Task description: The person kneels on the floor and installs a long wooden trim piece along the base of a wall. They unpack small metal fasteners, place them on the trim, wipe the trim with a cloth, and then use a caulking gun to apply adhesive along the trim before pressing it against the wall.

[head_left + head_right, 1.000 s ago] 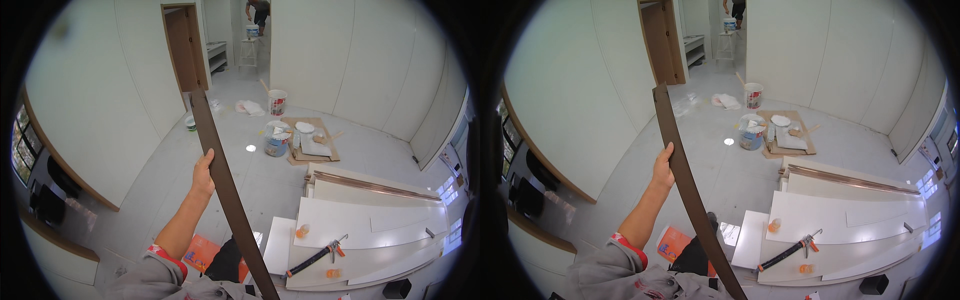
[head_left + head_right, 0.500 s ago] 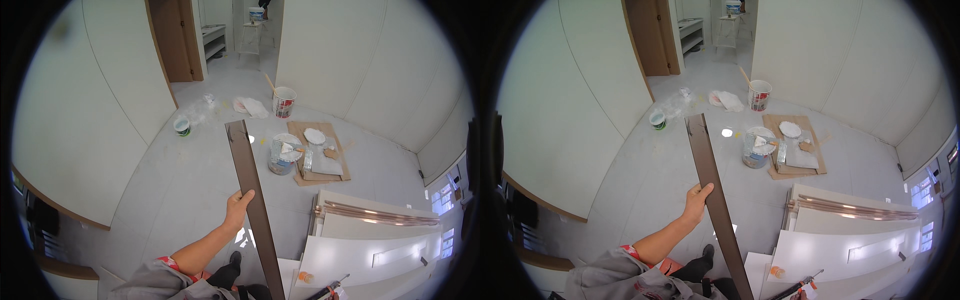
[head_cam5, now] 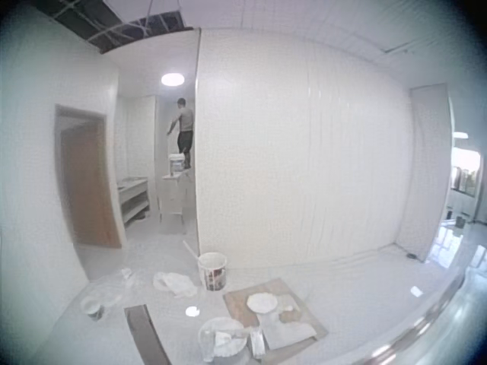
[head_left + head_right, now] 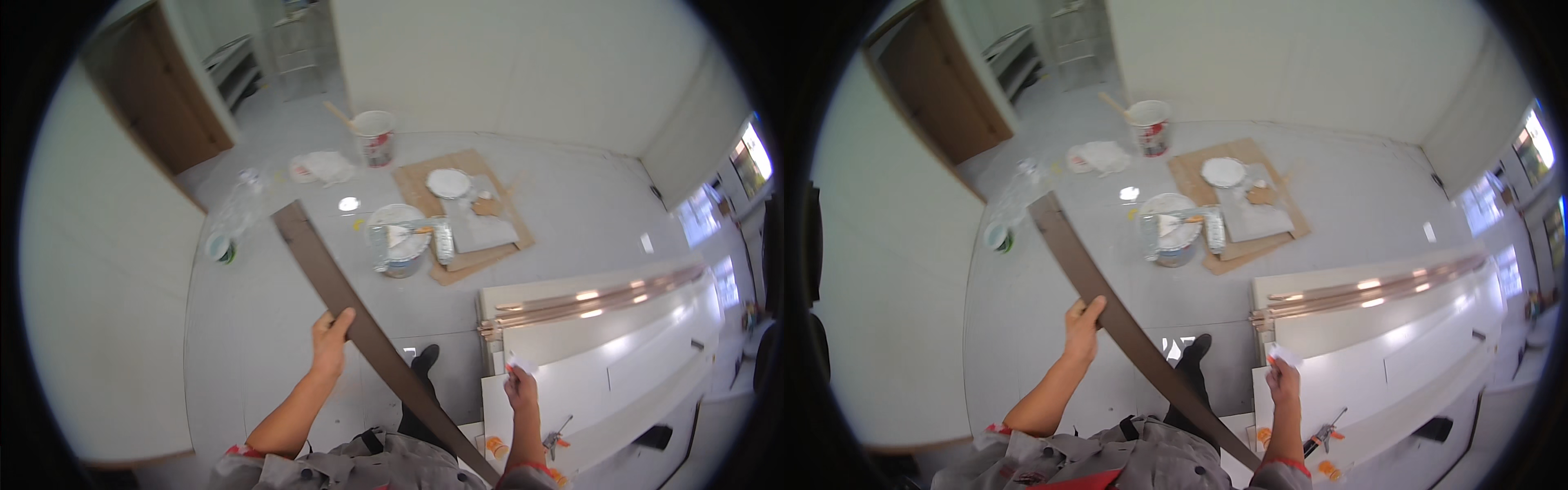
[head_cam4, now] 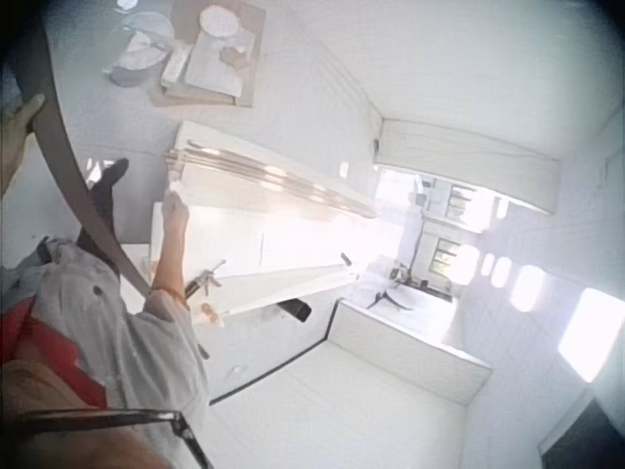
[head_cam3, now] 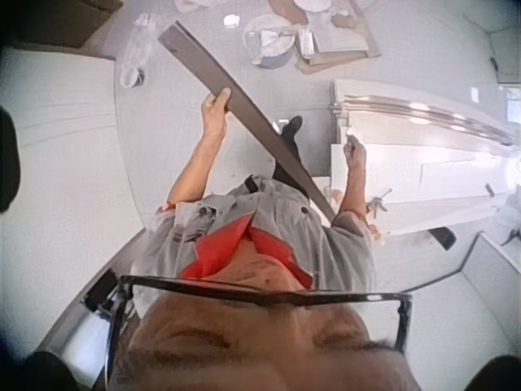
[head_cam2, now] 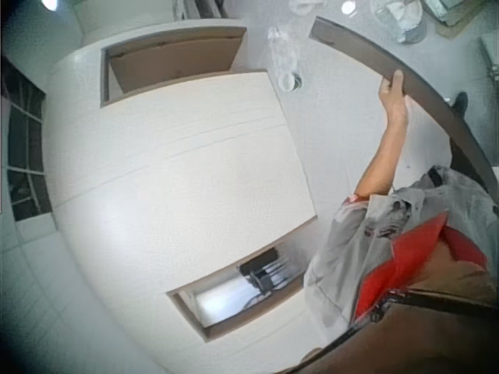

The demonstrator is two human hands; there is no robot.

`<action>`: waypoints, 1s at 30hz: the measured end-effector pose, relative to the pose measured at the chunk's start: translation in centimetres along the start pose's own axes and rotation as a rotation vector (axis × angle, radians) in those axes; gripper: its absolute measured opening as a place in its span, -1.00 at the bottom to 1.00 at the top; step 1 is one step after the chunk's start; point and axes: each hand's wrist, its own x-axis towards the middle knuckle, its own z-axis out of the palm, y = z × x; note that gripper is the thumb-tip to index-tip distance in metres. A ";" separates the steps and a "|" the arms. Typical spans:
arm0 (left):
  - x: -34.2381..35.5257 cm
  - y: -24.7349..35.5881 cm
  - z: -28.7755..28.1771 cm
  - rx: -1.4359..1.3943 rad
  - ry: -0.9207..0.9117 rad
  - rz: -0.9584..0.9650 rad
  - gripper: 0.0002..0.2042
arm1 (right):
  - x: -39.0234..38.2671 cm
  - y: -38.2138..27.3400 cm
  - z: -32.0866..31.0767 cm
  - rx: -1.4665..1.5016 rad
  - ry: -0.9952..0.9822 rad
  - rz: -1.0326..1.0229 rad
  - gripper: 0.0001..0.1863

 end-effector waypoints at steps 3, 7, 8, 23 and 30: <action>5.4 -0.5 3.3 0.205 0.092 -0.057 -0.81 | 7.3 -4.5 9.0 0.018 -0.074 0.014 -0.91; 9.3 2.0 9.4 0.022 0.051 0.006 -0.72 | 18.3 -11.0 18.4 0.046 -0.113 0.037 -0.88; 10.5 2.2 11.0 0.031 0.007 -0.003 -0.74 | 20.2 -13.4 20.3 0.124 -0.120 -0.004 -0.86; 26.2 2.8 16.0 -0.009 -0.394 -0.240 -0.77 | 5.4 -6.5 8.5 -1.125 0.485 -0.231 -0.50; 31.3 6.0 14.8 -0.016 -0.419 -0.220 -0.70 | 0.2 -1.9 10.5 -1.333 0.246 -0.413 -0.44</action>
